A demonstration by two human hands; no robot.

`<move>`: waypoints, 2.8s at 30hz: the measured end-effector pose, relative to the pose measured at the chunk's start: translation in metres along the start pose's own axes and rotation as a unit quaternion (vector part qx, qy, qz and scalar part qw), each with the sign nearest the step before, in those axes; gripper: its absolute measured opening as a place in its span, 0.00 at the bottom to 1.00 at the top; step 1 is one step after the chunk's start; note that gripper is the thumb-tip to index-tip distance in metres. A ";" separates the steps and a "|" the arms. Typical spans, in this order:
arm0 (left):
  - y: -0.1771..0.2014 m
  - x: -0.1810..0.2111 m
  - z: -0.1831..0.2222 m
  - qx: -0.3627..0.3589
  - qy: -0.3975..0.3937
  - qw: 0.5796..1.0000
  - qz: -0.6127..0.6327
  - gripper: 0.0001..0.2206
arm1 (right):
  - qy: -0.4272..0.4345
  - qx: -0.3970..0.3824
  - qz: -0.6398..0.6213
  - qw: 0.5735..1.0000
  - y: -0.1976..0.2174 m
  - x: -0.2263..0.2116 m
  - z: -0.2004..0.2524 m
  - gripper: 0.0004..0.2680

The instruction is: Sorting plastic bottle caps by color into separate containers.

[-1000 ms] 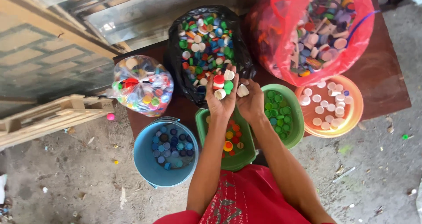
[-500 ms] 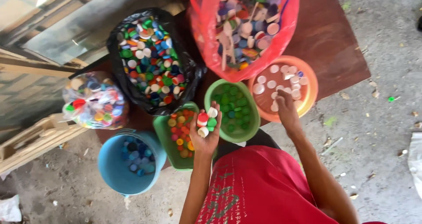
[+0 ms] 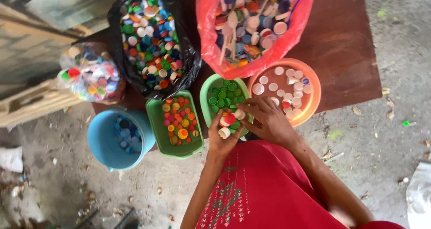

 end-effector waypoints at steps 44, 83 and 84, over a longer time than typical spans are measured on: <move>0.022 0.001 0.024 -0.016 -0.026 0.999 0.024 0.12 | 0.068 -0.074 0.217 0.971 -0.125 0.077 -0.029 0.14; 0.058 0.145 0.081 -0.035 -0.110 0.984 0.133 0.13 | 0.091 -0.056 0.116 0.988 -0.116 -0.050 -0.078 0.15; 0.055 0.149 0.083 -0.011 -0.099 0.988 0.117 0.12 | 0.081 -0.052 0.018 0.995 -0.108 -0.072 -0.082 0.18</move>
Point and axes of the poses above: each hand's wrist, its own z-axis away from the middle knuckle, its own y-axis out of the back of the hand, x = y × z, the point moved 1 cm from there along -z, towards the middle knuckle, and after that the axes turned 14 degrees about z, right-handed, at the moved point
